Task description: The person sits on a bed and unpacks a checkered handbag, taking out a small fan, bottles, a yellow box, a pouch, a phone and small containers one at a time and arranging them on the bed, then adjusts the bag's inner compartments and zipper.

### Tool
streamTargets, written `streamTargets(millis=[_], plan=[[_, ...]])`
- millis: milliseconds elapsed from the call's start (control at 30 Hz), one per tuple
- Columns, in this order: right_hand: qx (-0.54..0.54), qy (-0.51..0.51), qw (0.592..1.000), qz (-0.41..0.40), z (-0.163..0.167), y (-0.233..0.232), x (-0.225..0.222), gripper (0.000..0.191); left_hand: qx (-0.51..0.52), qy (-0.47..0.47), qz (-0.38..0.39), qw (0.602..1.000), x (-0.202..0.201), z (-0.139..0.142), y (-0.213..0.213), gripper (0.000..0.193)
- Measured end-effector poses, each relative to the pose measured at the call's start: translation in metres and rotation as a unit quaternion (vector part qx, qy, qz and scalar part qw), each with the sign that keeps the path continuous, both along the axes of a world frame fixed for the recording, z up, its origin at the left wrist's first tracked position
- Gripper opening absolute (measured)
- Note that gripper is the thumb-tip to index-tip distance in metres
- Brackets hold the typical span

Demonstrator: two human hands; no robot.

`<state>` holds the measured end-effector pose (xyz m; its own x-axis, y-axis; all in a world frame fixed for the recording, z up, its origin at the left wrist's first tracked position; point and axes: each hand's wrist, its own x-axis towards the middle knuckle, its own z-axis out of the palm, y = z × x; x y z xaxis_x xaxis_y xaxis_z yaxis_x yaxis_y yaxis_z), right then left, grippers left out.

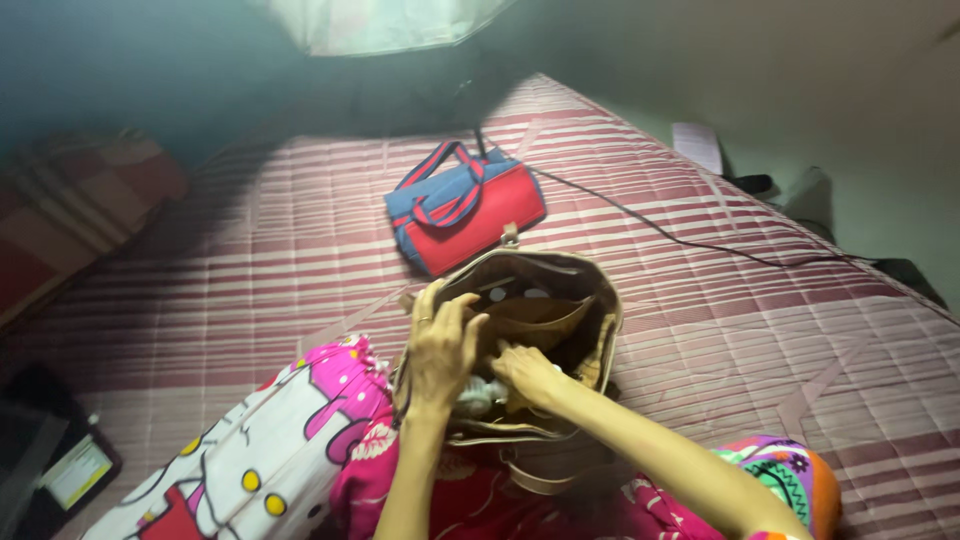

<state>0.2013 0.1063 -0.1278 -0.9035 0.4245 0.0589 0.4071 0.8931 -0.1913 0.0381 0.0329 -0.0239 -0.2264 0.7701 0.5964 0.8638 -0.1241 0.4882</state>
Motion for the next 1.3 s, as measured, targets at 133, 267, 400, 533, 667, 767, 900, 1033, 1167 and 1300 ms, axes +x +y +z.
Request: streamTargets(millis=[133, 267, 400, 533, 667, 767, 900, 1033, 1167, 1300], plan=[[-0.014, 0.069, 0.992, -0.108, 0.098, -0.022, 0.036, 0.035, 0.044, -0.128, -0.019, 0.991, -0.003, 0.022, -0.005, 0.022], [-0.078, 0.324, 0.907, -0.255, 0.161, -0.037, 0.078, 0.044, 0.12, -0.197, -0.049, 0.972, 0.023, 0.052, -0.001, 0.027], [-0.17, 0.478, 0.784, -0.357, 0.154, -0.02, 0.119, 0.038, 0.062, -0.269, -0.163, 0.947, 0.103, 0.066, 0.03, 0.034], [-0.324, 0.543, 0.62, -0.465, 0.102, 0.03, 0.158, 0.032, -0.01, -0.234, -0.205, 0.95, 0.178, 0.054, 0.072, 0.052], [-0.313, 0.476, 0.661, -0.488, 0.032, 0.087, 0.176, 0.03, -0.058, -0.07, -0.157, 0.983, 0.204, 0.032, 0.111, 0.057], [-0.323, 0.425, 0.696, -0.48, -0.009, 0.109, 0.172, 0.028, -0.073, -0.05, -0.125, 0.988, 0.204, 0.024, 0.129, 0.059], [-0.216, 0.263, 0.805, -0.486, -0.02, 0.113, 0.163, 0.037, -0.054, -0.068, -0.156, 0.984, 0.196, 0.03, 0.126, 0.055], [-0.112, 0.35, 0.828, -0.425, 0.04, 0.115, 0.146, 0.067, -0.058, -0.203, -0.176, 0.961, 0.165, 0.038, 0.092, 0.045], [-0.087, 0.435, 0.831, -0.336, 0.135, 0.093, 0.11, 0.028, -0.095, -0.142, -0.042, 0.984, 0.104, 0.027, 0.049, 0.036], [-0.301, 0.361, 0.875, -0.119, 0.175, 0.062, 0.058, 0.025, -0.147, 0.059, 0.008, 0.987, 0.046, 0.0, 0.014, 0.045]])
